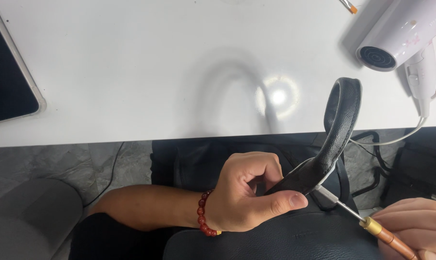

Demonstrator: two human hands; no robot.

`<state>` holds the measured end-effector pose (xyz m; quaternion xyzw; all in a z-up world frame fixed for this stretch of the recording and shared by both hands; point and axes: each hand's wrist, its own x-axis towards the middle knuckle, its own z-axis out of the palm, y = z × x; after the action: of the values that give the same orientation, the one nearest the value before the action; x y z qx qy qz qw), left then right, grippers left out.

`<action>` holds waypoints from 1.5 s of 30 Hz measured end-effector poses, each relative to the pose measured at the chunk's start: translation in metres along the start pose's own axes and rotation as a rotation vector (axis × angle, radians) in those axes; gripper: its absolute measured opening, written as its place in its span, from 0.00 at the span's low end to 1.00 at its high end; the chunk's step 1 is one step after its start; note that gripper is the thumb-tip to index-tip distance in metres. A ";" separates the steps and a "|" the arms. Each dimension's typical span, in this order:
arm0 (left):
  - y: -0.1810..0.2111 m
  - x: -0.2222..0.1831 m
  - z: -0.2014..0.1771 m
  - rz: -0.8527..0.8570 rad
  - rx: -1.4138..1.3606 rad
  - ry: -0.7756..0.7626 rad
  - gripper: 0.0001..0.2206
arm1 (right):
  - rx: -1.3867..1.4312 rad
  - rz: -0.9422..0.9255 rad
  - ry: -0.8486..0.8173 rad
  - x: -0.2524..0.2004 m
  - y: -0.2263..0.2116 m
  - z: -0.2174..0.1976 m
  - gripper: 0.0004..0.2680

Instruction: Applying glue and finishing the edge of a leather bag handle at a workbench.

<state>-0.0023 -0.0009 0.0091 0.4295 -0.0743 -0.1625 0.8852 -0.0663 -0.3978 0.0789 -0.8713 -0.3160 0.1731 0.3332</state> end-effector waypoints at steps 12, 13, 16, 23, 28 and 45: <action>0.000 0.000 -0.001 0.012 -0.019 0.004 0.18 | 0.016 0.006 0.015 -0.002 0.002 -0.005 0.06; 0.000 0.000 -0.001 0.013 -0.020 0.004 0.18 | 0.015 0.006 0.015 0.001 -0.002 -0.001 0.06; 0.001 0.000 -0.001 0.031 0.001 0.014 0.18 | 0.025 0.057 0.217 0.012 -0.010 0.004 0.07; 0.003 0.000 -0.001 0.021 -0.001 -0.006 0.18 | 0.015 -0.088 -0.017 -0.002 0.020 -0.017 0.07; 0.002 0.000 0.000 0.017 0.000 0.002 0.18 | 0.111 -0.026 -0.101 0.000 0.020 -0.017 0.08; 0.005 0.002 0.000 0.007 -0.013 -0.021 0.17 | 0.077 -0.146 0.101 -0.037 0.040 -0.001 0.11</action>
<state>0.0003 0.0012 0.0134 0.4217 -0.0840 -0.1640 0.8878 -0.0753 -0.4460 0.0551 -0.8402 -0.3546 0.1159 0.3936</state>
